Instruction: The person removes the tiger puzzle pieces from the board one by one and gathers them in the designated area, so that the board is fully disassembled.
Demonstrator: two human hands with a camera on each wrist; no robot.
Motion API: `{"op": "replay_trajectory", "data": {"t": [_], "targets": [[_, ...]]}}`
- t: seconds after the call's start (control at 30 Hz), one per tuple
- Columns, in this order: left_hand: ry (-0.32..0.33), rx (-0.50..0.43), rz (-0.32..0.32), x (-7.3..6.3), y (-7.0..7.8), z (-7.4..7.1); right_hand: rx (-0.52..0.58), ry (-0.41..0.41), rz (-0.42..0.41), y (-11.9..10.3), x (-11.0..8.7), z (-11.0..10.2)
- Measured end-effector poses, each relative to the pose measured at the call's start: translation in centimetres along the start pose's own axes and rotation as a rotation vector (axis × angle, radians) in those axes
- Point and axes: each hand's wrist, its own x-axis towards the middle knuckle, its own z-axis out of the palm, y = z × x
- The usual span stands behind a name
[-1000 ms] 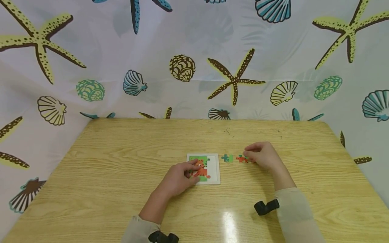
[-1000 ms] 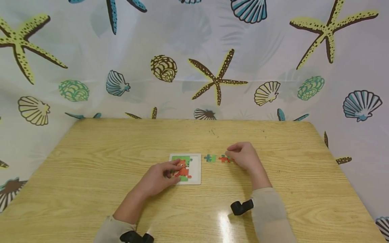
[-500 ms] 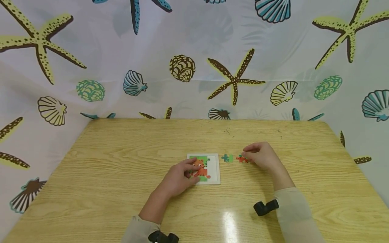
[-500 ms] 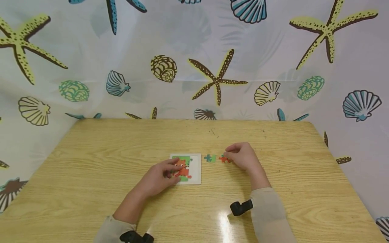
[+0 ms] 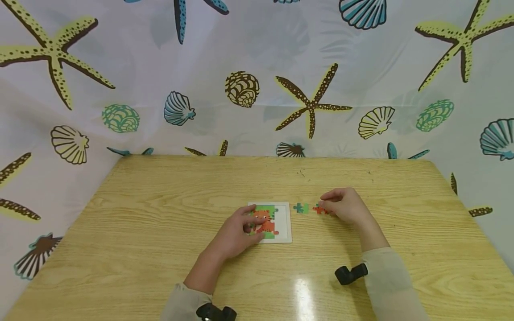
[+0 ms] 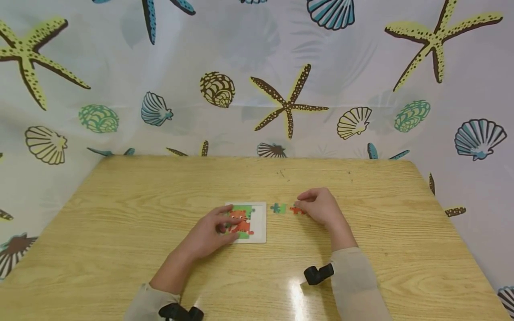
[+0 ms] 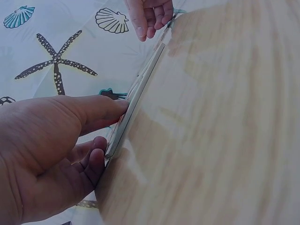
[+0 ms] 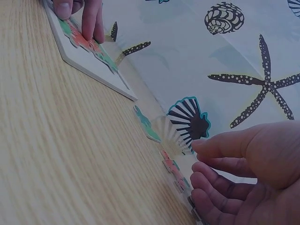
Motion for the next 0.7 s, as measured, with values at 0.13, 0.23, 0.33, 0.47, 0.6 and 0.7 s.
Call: {"op": "replay_trajectory", "data": {"t": [0.13,0.23,0.33,0.47,0.6,0.7], "targets": [[0.003,-0.009,0.008,0.03,-0.04,-0.03,-0.005,0.002,-0.002,-0.02,0.00,0.07],[0.007,-0.013,0.009,-0.02,-0.11,-0.05,-0.004,0.001,0.001,-0.11,-0.01,0.17],[0.010,-0.014,0.007,-0.11,-0.22,-0.10,0.004,-0.004,0.006,-0.26,-0.04,0.32],[0.011,-0.018,0.002,-0.17,-0.31,-0.16,0.012,-0.014,0.008,-0.52,-0.17,0.35],[0.010,-0.011,0.004,-0.15,-0.25,-0.15,0.042,-0.033,0.010,-0.65,-0.30,0.20],[0.009,-0.007,0.004,-0.13,-0.18,-0.12,0.063,-0.043,0.010,-0.65,-0.31,0.18]]}}
